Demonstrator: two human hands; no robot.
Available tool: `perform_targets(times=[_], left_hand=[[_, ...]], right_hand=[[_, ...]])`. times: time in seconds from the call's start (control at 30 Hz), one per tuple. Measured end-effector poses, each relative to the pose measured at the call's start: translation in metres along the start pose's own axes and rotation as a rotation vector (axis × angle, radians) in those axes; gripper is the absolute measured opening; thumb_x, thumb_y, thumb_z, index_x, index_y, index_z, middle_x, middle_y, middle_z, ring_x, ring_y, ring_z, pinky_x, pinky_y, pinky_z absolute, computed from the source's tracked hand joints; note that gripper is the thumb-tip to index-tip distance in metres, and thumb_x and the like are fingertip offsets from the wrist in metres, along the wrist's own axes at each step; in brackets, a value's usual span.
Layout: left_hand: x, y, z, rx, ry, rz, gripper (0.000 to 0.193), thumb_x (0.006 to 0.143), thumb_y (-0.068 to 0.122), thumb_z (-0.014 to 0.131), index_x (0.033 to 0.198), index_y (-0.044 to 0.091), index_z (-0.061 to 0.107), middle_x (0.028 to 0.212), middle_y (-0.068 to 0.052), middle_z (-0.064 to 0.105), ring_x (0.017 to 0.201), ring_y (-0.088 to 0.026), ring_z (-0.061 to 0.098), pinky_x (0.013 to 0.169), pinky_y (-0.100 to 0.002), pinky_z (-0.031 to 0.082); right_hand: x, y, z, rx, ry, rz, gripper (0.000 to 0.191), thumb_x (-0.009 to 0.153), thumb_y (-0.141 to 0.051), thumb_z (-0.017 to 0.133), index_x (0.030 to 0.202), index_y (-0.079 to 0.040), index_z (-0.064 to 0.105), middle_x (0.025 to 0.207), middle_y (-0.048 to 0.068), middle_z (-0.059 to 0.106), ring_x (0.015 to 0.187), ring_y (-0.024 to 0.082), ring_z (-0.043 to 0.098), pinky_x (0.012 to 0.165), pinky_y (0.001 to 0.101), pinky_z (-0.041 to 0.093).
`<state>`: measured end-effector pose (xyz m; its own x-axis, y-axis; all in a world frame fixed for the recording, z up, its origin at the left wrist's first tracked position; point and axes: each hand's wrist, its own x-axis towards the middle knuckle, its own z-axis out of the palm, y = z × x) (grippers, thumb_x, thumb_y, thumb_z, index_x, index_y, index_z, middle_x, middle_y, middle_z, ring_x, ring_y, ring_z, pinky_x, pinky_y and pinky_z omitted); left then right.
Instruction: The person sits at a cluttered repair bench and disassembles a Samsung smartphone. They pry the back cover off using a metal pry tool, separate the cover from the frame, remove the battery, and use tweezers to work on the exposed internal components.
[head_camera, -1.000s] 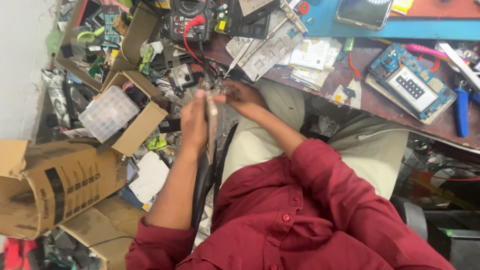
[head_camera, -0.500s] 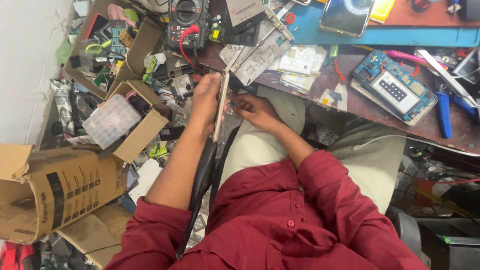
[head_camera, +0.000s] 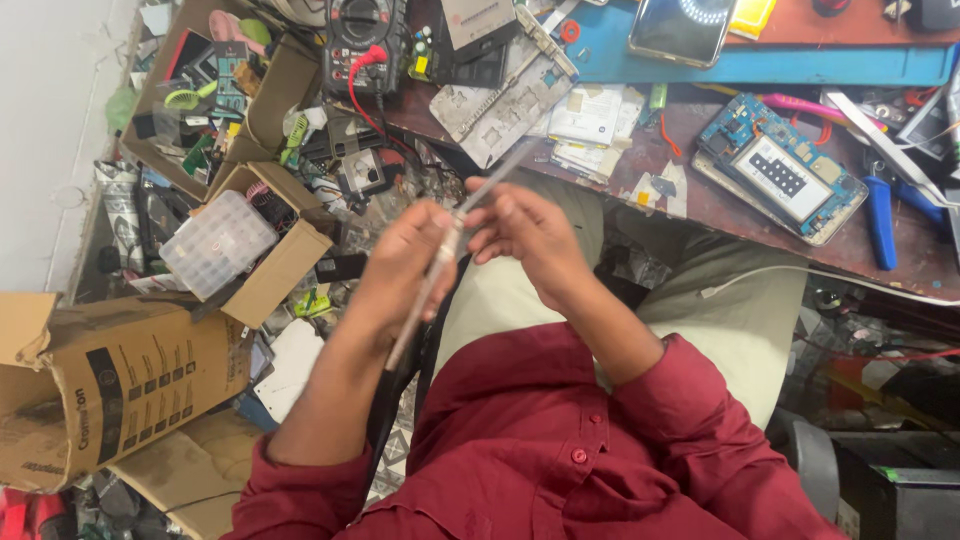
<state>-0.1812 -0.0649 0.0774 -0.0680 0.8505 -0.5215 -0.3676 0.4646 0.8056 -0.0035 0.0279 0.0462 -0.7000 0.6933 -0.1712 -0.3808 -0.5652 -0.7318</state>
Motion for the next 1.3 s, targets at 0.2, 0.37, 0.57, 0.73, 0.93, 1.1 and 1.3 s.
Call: perform_targets(times=[0.2, 0.37, 0.57, 0.73, 0.93, 1.1, 1.3], left_hand=[[0.014, -0.031, 0.043, 0.105, -0.132, 0.463, 0.034, 0.122, 0.034, 0.046, 0.113, 0.005, 0.059, 0.091, -0.001, 0.051, 0.079, -0.009, 0.046, 0.065, -0.030, 0.041], [0.036, -0.013, 0.075, -0.269, 0.005, 0.020, 0.049, 0.104, 0.055, 0.043, 0.109, 0.010, 0.060, 0.055, 0.000, 0.045, 0.037, -0.009, 0.039, 0.034, -0.026, 0.032], [0.046, -0.011, 0.093, -0.369, 0.002, 0.106, 0.050, 0.105, 0.052, 0.050, 0.122, 0.005, 0.058, 0.091, -0.003, 0.063, 0.077, -0.009, 0.059, 0.068, -0.025, 0.051], [0.049, -0.019, 0.086, -0.398, -0.121, 0.144, 0.042, 0.104, 0.041, 0.062, 0.128, 0.006, 0.054, 0.107, -0.003, 0.066, 0.094, -0.009, 0.063, 0.083, -0.026, 0.054], [0.047, -0.011, 0.088, -0.438, -0.215, 0.123, 0.039, 0.106, 0.036, 0.065, 0.129, 0.006, 0.056, 0.102, -0.001, 0.065, 0.084, -0.006, 0.061, 0.071, -0.024, 0.053], [0.048, -0.008, 0.088, -0.413, -0.173, 0.101, 0.036, 0.105, 0.034, 0.066, 0.126, 0.006, 0.058, 0.095, -0.002, 0.065, 0.075, -0.006, 0.062, 0.061, -0.023, 0.052], [0.056, -0.011, 0.083, -0.443, -0.105, 0.039, 0.037, 0.105, 0.037, 0.062, 0.123, 0.005, 0.059, 0.103, -0.002, 0.066, 0.089, -0.006, 0.063, 0.075, -0.023, 0.054]], right_hand=[[-0.027, -0.016, -0.025, -0.071, 0.364, -0.248, 0.018, 0.107, -0.015, 0.061, 0.115, 0.002, 0.063, 0.107, 0.013, 0.072, 0.086, 0.020, 0.071, 0.080, 0.0332, 0.060], [-0.061, -0.062, -0.037, 0.060, 0.492, -0.518, 0.023, 0.116, -0.012, 0.055, 0.137, -0.005, 0.047, 0.118, 0.017, 0.069, 0.103, 0.028, 0.073, 0.094, 0.0417, 0.062], [-0.104, -0.043, -0.013, -0.248, 0.446, -0.512, 0.056, 0.112, -0.004, 0.062, 0.157, -0.011, 0.030, 0.119, 0.014, 0.063, 0.108, 0.026, 0.069, 0.098, 0.0399, 0.059], [-0.116, -0.014, -0.023, -0.410, 0.416, -0.688, 0.067, 0.115, -0.006, 0.064, 0.167, -0.021, 0.024, 0.114, 0.015, 0.063, 0.100, 0.023, 0.065, 0.092, 0.0405, 0.059], [-0.109, -0.017, -0.028, -0.163, 0.466, -0.649, 0.067, 0.116, -0.011, 0.060, 0.164, -0.030, 0.018, 0.115, 0.015, 0.058, 0.099, 0.026, 0.068, 0.093, 0.0434, 0.062], [-0.096, -0.032, -0.022, 0.086, 0.515, -0.546, 0.069, 0.119, -0.012, 0.054, 0.167, -0.033, 0.009, 0.115, 0.013, 0.056, 0.104, 0.030, 0.070, 0.096, 0.0436, 0.061], [-0.096, -0.030, -0.020, 0.076, 0.455, -0.475, 0.075, 0.120, 0.003, 0.054, 0.168, -0.033, 0.009, 0.115, 0.008, 0.054, 0.102, 0.025, 0.064, 0.096, 0.0403, 0.056]])
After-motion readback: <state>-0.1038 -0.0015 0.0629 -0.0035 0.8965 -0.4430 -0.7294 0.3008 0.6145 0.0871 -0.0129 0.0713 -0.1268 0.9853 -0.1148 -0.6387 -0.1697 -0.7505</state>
